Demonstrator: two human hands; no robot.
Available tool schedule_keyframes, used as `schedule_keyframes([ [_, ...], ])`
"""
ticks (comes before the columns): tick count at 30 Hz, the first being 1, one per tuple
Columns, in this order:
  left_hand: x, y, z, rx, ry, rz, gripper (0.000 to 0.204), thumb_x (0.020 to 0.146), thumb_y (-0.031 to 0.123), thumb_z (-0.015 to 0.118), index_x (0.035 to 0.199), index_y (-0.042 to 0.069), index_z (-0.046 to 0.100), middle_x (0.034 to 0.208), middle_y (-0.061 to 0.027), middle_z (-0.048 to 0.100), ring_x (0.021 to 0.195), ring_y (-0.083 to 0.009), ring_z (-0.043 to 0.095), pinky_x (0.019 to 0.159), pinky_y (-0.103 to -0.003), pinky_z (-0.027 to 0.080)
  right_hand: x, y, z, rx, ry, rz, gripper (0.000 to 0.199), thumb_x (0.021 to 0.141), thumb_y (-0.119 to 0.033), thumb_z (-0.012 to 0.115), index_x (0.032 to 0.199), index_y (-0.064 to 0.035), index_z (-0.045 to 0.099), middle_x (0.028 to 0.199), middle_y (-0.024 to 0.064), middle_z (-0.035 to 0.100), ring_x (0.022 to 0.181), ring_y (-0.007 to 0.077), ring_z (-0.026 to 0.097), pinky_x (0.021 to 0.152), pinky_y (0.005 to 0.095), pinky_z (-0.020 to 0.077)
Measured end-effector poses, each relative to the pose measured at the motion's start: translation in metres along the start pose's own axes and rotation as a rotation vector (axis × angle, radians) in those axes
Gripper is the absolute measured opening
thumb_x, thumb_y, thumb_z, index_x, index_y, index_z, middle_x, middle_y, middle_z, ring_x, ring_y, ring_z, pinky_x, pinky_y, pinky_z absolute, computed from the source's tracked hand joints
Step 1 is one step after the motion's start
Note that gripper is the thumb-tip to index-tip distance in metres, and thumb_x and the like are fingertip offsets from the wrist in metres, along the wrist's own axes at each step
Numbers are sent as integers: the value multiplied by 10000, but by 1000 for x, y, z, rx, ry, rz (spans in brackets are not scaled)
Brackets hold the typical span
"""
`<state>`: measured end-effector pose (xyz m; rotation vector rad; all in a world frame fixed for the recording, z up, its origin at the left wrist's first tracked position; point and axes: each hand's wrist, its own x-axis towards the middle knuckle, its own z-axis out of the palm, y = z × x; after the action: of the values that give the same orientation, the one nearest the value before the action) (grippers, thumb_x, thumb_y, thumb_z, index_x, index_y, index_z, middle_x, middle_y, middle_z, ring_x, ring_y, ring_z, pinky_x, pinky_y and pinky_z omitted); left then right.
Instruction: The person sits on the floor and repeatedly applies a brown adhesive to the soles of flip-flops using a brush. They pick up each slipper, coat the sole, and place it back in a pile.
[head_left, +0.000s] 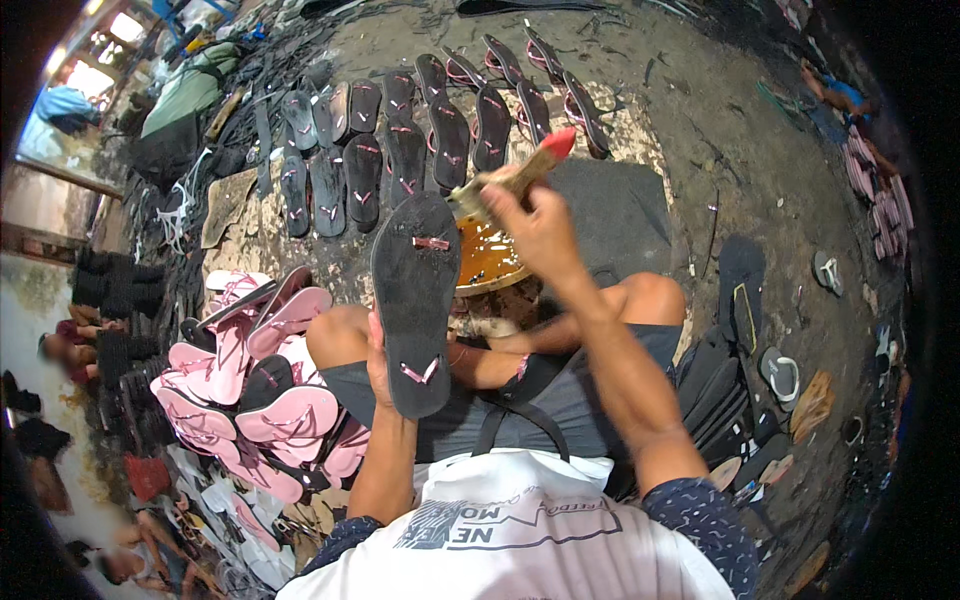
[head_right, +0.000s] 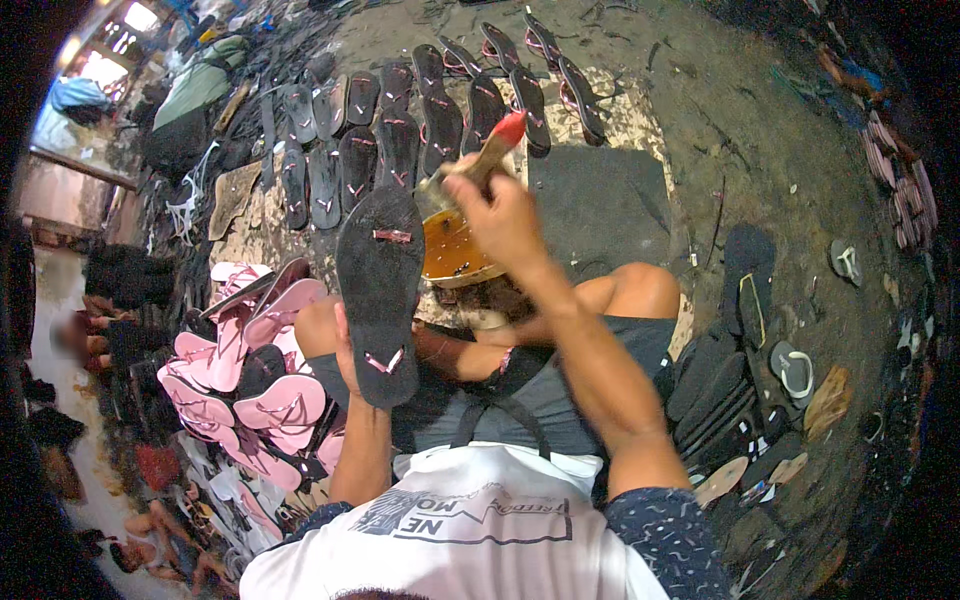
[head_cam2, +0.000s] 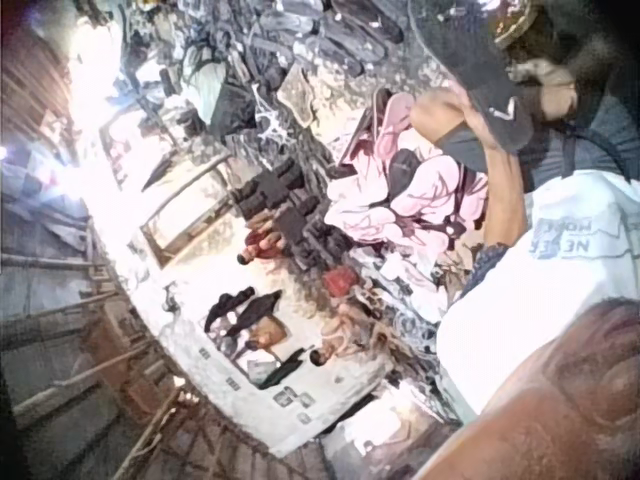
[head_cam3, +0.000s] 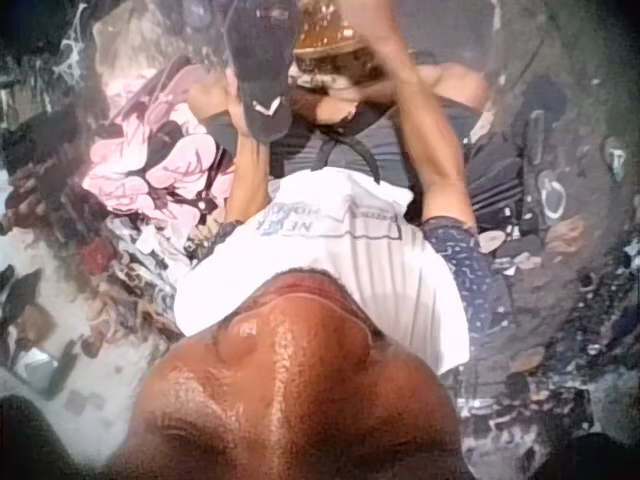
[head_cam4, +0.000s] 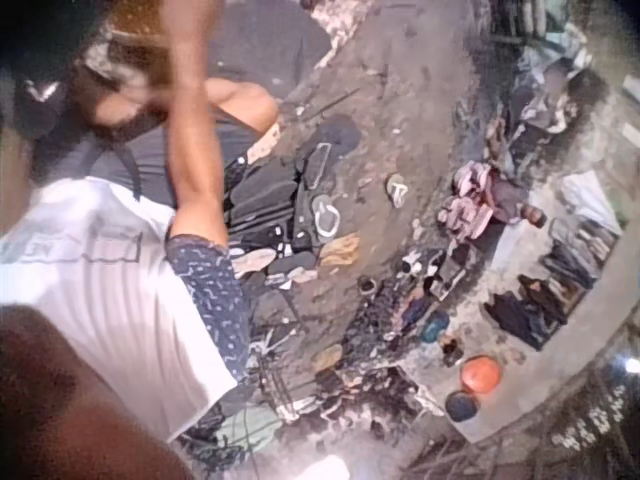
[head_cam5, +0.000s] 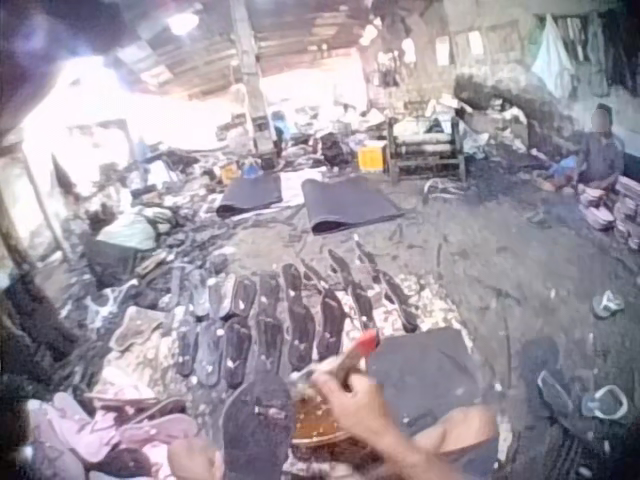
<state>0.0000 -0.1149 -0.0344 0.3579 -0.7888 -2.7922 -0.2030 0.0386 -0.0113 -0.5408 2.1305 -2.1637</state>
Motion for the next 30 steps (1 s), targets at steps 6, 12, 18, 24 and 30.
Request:
schedule_keyframes([
  [6, 15, 3, 22, -198, -3, -81, 630, 1060, 498, 406, 1409, -18, 501, 1316, -239, 616, 1024, -353, 694, 864, -430, 599, 3, -32, 31, -59, -127, -447, 198, 929, -152, 702, 1091, -39, 689, 1009, 116, 715, 946, 294, 677, 846, 392, 513],
  [12, 64, 20, 28, -20, 73, 73, 696, 1024, 608, 420, 1324, -6, 552, 1165, -157, 675, 909, -243, 697, 737, -375, 606, -109, -30, 48, -7, -262, -291, 216, 898, -101, 742, 1101, -57, 681, 1046, 116, 684, 1007, 271, 645, 881, 402, 496],
  [18, 88, 7, 3, -169, -68, 51, 680, 983, 621, 513, 1337, 42, 555, 1192, -151, 660, 970, -259, 677, 834, -432, 594, -84, -36, 35, -115, -366, -558, 273, 852, -175, 786, 1094, -101, 684, 1029, 108, 679, 972, 314, 622, 796, 410, 476],
  [24, 70, -1, 27, -226, 60, -131, 593, 1004, 597, 484, 1296, 90, 581, 1064, -98, 701, 846, -248, 716, 704, -339, 628, 3, 6, 60, -265, -245, -677, 258, 845, -178, 740, 1081, -85, 690, 996, 123, 673, 907, 319, 623, 756, 414, 471],
  [30, 154, 24, -27, -283, 86, -3, 626, 970, 575, 560, 1296, 41, 584, 1111, -164, 696, 931, -288, 698, 786, -455, 608, -78, -30, 28, 37, -359, -58, 201, 945, -147, 701, 1115, -41, 686, 1095, 111, 692, 1024, 254, 649, 910, 370, 506],
])
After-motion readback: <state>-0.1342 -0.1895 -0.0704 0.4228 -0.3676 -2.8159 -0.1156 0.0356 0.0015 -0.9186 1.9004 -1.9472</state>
